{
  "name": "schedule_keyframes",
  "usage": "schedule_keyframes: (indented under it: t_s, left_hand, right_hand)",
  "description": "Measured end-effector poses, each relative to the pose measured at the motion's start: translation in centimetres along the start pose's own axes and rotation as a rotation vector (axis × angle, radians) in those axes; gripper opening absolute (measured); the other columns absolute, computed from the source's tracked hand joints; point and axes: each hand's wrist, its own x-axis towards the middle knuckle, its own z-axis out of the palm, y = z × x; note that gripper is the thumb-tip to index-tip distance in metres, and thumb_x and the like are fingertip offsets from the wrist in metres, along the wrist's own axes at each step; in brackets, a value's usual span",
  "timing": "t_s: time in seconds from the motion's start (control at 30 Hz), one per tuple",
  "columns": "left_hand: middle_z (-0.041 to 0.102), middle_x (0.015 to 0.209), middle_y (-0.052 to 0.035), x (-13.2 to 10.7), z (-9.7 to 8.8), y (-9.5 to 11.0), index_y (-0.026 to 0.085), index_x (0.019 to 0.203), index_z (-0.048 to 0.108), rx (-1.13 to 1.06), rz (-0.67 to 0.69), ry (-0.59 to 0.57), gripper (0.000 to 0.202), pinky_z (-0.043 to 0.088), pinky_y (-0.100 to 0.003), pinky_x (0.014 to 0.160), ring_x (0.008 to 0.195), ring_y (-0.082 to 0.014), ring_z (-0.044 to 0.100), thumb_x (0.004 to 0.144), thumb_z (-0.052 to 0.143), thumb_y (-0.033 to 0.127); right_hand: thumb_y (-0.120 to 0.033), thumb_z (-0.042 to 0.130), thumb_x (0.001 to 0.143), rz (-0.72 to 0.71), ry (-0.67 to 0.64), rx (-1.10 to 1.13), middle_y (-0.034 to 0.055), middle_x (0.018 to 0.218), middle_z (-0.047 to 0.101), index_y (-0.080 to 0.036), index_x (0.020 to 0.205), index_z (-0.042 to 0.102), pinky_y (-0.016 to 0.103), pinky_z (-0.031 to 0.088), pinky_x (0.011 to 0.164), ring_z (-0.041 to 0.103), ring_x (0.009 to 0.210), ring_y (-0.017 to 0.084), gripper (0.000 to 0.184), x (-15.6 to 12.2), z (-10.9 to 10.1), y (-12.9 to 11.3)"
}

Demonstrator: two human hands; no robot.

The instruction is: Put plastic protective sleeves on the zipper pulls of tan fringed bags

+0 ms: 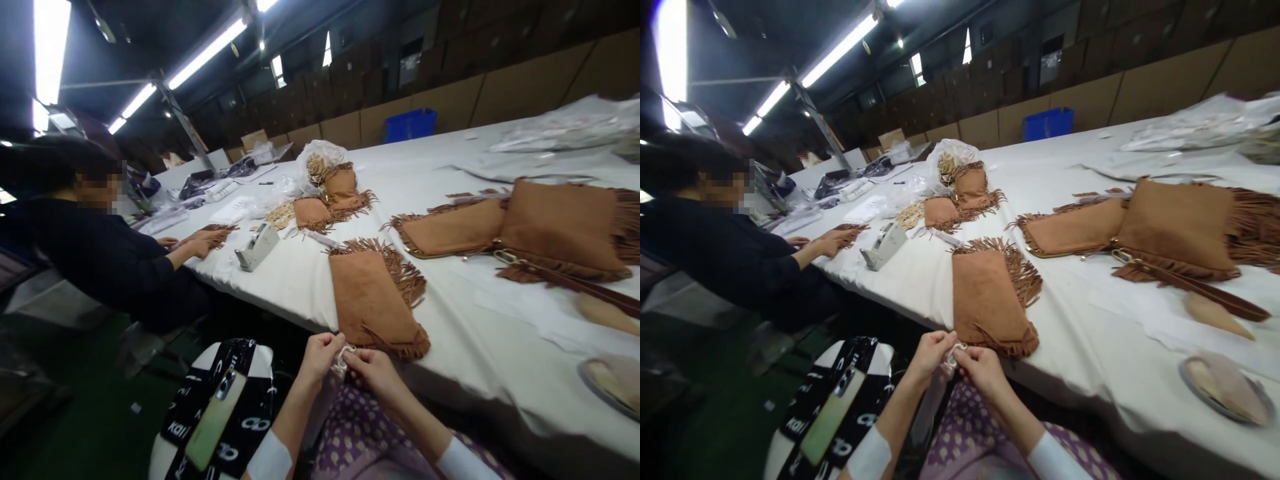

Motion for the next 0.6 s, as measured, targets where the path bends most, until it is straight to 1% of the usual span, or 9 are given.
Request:
schedule_keyframes:
  t_s: [0.07, 0.13, 0.2, 0.23, 0.27, 0.37, 0.47, 0.53, 0.6]
  left_hand:
    - [0.057, 0.049, -0.0006, -0.6, -0.8, -0.2, 0.011, 0.057, 0.063, 0.0, -0.005, -0.044, 0.056, 0.03, -0.02, 0.043, 0.042, -0.0079, 0.045, 0.062, 0.068, 0.067]
    - [0.062, 0.055, -0.0049, -1.4, -1.6, -0.7, 0.01, 0.067, 0.067, 0.012, -0.051, -0.205, 0.063, 0.034, -0.021, 0.045, 0.045, -0.0115, 0.052, 0.068, 0.057, 0.072]
    - [0.066, 0.061, -0.0087, -2.3, -2.2, -1.3, 0.009, 0.078, 0.07, 0.035, -0.111, -0.396, 0.063, 0.039, -0.023, 0.047, 0.048, -0.0146, 0.057, 0.07, 0.057, 0.071]
    - [0.068, 0.063, -0.0094, -2.7, -2.4, -1.7, 0.01, 0.083, 0.069, 0.04, -0.131, -0.452, 0.062, 0.039, -0.023, 0.047, 0.047, -0.0147, 0.058, 0.07, 0.059, 0.069]
    - [0.069, 0.064, -0.0097, -2.9, -2.4, -2.1, 0.01, 0.086, 0.069, 0.039, -0.143, -0.464, 0.06, 0.038, -0.022, 0.045, 0.044, -0.0139, 0.057, 0.071, 0.06, 0.068]
    - [0.07, 0.064, -0.0095, -3.1, -2.1, -3.4, 0.011, 0.086, 0.068, 0.005, -0.161, -0.369, 0.059, 0.034, -0.021, 0.041, 0.036, -0.0109, 0.052, 0.073, 0.057, 0.067]
    - [0.07, 0.063, -0.0092, -3.0, -1.5, -4.2, 0.01, 0.078, 0.069, -0.076, -0.156, -0.253, 0.057, 0.038, -0.022, 0.046, 0.043, -0.0124, 0.056, 0.07, 0.062, 0.066]
    - [0.069, 0.062, -0.0087, -3.1, -1.3, -4.2, 0.01, 0.074, 0.069, -0.144, -0.153, -0.208, 0.053, 0.041, -0.024, 0.051, 0.048, -0.0131, 0.057, 0.066, 0.069, 0.062]
    - [0.069, 0.061, -0.0076, -3.3, -1.0, -4.0, 0.01, 0.071, 0.07, -0.164, -0.162, -0.176, 0.05, 0.041, -0.024, 0.051, 0.048, -0.0125, 0.056, 0.064, 0.072, 0.06]
  right_hand:
    - [-0.057, 0.071, 0.061, 0.046, 0.0, 0.055, -0.0025, 0.049, 0.052, -0.015, 0.056, 0.057, 0.021, 0.028, 0.044, 0.039, 0.043, 0.007, 0.044, 0.0, 0.2, 0.0]
    - [-0.058, 0.072, 0.059, 0.058, 0.009, 0.08, -0.0024, 0.049, 0.053, -0.015, 0.056, 0.057, 0.021, 0.028, 0.044, 0.04, 0.043, 0.007, 0.046, -0.2, 0.2, 0.0]
    - [-0.06, 0.072, 0.058, 0.062, 0.007, 0.092, -0.0027, 0.048, 0.052, -0.015, 0.056, 0.056, 0.021, 0.029, 0.044, 0.041, 0.043, 0.007, 0.047, -0.4, 0.2, 0.2]
    - [-0.06, 0.072, 0.057, 0.06, 0.003, 0.095, -0.0029, 0.048, 0.052, -0.015, 0.056, 0.057, 0.021, 0.029, 0.044, 0.041, 0.043, 0.007, 0.048, -0.4, 0.2, 0.3]
    - [-0.061, 0.072, 0.058, 0.056, 0.0, 0.093, -0.003, 0.049, 0.052, -0.015, 0.057, 0.057, 0.021, 0.029, 0.044, 0.041, 0.043, 0.007, 0.048, -0.4, 0.1, 0.4]
    - [-0.063, 0.069, 0.061, 0.023, 0.005, 0.047, -0.0027, 0.05, 0.053, -0.014, 0.06, 0.06, 0.021, 0.031, 0.044, 0.043, 0.044, 0.007, 0.05, -0.3, 0.0, 0.6]
    - [-0.068, 0.061, 0.066, -0.018, 0.04, -0.041, -0.0019, 0.047, 0.051, -0.014, 0.056, 0.06, 0.022, 0.033, 0.045, 0.043, 0.043, 0.009, 0.055, -0.1, -0.3, 0.7]
    - [-0.067, 0.061, 0.067, -0.07, 0.085, -0.114, -0.0011, 0.048, 0.051, -0.014, 0.055, 0.06, 0.022, 0.032, 0.044, 0.042, 0.044, 0.009, 0.054, 0.1, -0.4, 0.8]
    - [-0.063, 0.063, 0.067, -0.109, 0.107, -0.16, -0.0002, 0.05, 0.053, -0.013, 0.056, 0.061, 0.022, 0.029, 0.043, 0.041, 0.045, 0.009, 0.051, 0.3, -0.6, 0.8]
